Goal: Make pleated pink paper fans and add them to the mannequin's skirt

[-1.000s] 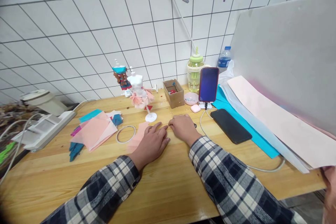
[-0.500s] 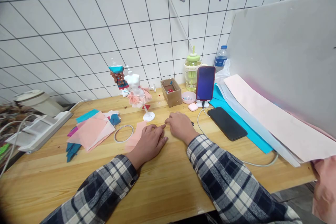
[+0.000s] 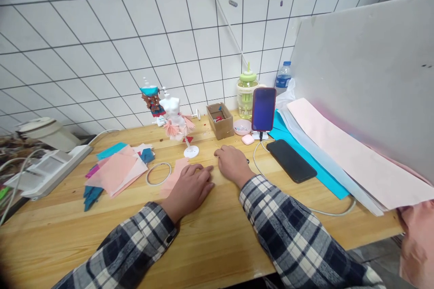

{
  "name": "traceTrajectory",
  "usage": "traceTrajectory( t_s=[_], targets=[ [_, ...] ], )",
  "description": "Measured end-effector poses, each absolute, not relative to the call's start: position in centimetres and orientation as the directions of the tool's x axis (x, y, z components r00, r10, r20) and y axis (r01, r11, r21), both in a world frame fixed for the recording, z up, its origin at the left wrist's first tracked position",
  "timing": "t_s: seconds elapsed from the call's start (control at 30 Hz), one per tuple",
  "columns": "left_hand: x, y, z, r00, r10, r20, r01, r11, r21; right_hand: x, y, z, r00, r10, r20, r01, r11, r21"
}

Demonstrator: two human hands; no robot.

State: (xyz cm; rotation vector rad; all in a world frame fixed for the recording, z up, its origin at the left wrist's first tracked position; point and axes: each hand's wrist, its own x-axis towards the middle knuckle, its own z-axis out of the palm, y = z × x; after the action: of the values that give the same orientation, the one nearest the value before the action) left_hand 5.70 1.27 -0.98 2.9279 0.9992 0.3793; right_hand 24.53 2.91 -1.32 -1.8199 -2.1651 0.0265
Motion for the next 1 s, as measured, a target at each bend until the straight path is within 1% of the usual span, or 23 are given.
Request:
traceTrajectory(
  t_s=[0.07, 0.1, 0.13, 0.2, 0.3, 0.4, 0.53, 0.6, 0.63, 0.7, 0.8, 0.87, 0.93, 1.0],
  targets=[
    [4.4, 0.9, 0.1, 0.805, 0.527, 0.271, 0.519, -0.848, 0.108, 24.7, 2.9, -1.2, -0.129, 0.962, 0.240, 0.958, 0.183, -0.221],
    [3.3, 0.9, 0.6, 0.798, 0.517, 0.310, 0.504, -0.854, 0.128, 24.8, 2.8, -1.1, -0.125, 0.961, 0.248, 0.957, 0.182, -0.225],
    [2.0, 1.1, 1.1, 0.765, 0.533, 0.362, 0.514, -0.843, 0.157, 24.9, 2.8, -1.1, -0.124, 0.959, 0.253, 0.956, 0.184, -0.228],
    [-1.3, 2.0, 1.8, 0.711, 0.581, 0.395, 0.539, -0.812, 0.225, 25.0, 2.7, -1.1, -0.129, 0.955, 0.267, 0.952, 0.195, -0.237],
    [-6.6, 4.0, 1.8, 0.621, 0.692, 0.368, 0.646, -0.717, 0.261, 24.9, 2.7, -1.3, -0.146, 0.942, 0.304, 0.936, 0.231, -0.267],
    [-10.6, 5.5, 0.8, 0.578, 0.776, 0.250, 0.742, -0.628, 0.234, 24.5, 2.8, -1.9, -0.176, 0.929, 0.326, 0.915, 0.276, -0.294],
    [-11.8, 6.3, -0.5, 0.528, 0.838, 0.134, 0.816, -0.545, 0.191, 24.2, 2.8, -2.4, -0.188, 0.926, 0.327, 0.904, 0.293, -0.311],
    [-11.3, 6.2, -0.7, 0.520, 0.845, 0.125, 0.819, -0.535, 0.206, 24.2, 2.8, -2.5, -0.185, 0.926, 0.329, 0.901, 0.294, -0.319],
    [-10.9, 6.2, -0.8, 0.515, 0.847, 0.130, 0.815, -0.531, 0.233, 24.2, 2.8, -2.5, -0.184, 0.925, 0.332, 0.899, 0.294, -0.323],
    [-10.2, 5.9, -0.7, 0.484, 0.863, 0.149, 0.796, -0.504, 0.334, 24.2, 2.8, -2.7, -0.181, 0.920, 0.347, 0.895, 0.301, -0.330],
    [-9.2, 5.2, -0.4, 0.389, 0.909, 0.146, 0.726, -0.401, 0.558, 24.0, 2.7, -2.8, -0.189, 0.905, 0.381, 0.881, 0.328, -0.342],
    [-8.5, 4.7, -0.2, 0.358, 0.920, 0.161, 0.638, -0.367, 0.677, 23.5, 2.5, -2.6, -0.213, 0.886, 0.412, 0.857, 0.372, -0.356],
    [-7.6, 4.0, -0.1, 0.343, 0.918, 0.200, 0.540, -0.366, 0.758, 22.6, 2.0, -2.2, -0.242, 0.858, 0.452, 0.817, 0.432, -0.383],
    [-6.4, 3.0, 0.0, 0.347, 0.910, 0.227, 0.438, -0.371, 0.818, 21.3, 1.2, -1.6, -0.255, 0.833, 0.491, 0.757, 0.488, -0.434]
  ],
)
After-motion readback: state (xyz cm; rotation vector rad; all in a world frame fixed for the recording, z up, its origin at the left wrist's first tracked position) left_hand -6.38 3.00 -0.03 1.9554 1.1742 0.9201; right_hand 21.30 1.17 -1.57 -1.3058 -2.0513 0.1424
